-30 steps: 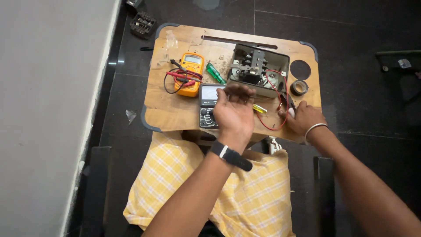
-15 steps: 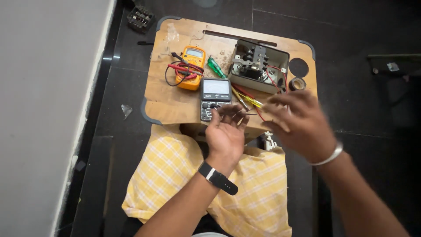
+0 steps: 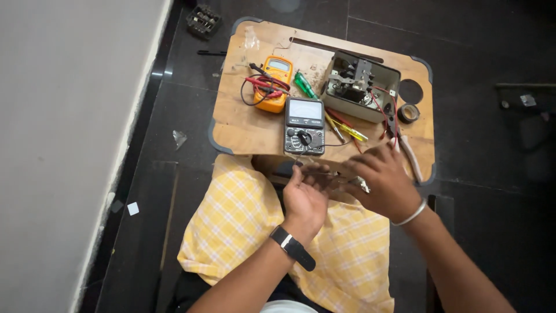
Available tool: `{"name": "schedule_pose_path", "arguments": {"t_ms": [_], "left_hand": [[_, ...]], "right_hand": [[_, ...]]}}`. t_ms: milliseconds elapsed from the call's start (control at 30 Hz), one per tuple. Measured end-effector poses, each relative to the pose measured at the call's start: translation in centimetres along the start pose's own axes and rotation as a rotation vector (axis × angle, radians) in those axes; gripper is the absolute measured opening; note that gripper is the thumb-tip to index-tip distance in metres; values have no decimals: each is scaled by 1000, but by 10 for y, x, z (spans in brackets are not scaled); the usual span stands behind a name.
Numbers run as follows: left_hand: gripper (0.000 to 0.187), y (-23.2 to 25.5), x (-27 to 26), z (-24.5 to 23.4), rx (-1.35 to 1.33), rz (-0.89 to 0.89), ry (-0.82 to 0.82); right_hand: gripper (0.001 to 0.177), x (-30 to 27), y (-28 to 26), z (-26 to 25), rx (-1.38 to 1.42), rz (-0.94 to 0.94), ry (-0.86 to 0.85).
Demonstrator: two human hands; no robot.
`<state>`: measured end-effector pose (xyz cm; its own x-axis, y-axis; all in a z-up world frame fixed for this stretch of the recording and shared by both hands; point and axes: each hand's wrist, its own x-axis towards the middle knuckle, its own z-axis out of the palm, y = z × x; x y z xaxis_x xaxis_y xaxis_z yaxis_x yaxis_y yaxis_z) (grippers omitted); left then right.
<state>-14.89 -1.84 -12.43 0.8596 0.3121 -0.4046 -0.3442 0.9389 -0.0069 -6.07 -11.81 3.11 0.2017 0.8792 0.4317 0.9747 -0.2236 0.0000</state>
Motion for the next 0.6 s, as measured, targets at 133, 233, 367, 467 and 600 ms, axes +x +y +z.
{"name": "schedule_pose_path", "arguments": {"t_ms": [133,233,367,467,600], "left_hand": [[44,3,2,-6,-7,-23,31],[46,14,-6,6,25,-83,42],[50,49,-46,70,1250,20,-67],[38,79,-42,103,1902,801,-352],[24,107,25,106,1884,1037,-705]], "right_hand": [[16,-27,12,27,115,80,-153],[12,-27,15,30,88,146,-223],[13,-9,20,25,67,100,-115],[10,10,15,31,90,107,-75],[11,34,17,48,234,187,71]]}}
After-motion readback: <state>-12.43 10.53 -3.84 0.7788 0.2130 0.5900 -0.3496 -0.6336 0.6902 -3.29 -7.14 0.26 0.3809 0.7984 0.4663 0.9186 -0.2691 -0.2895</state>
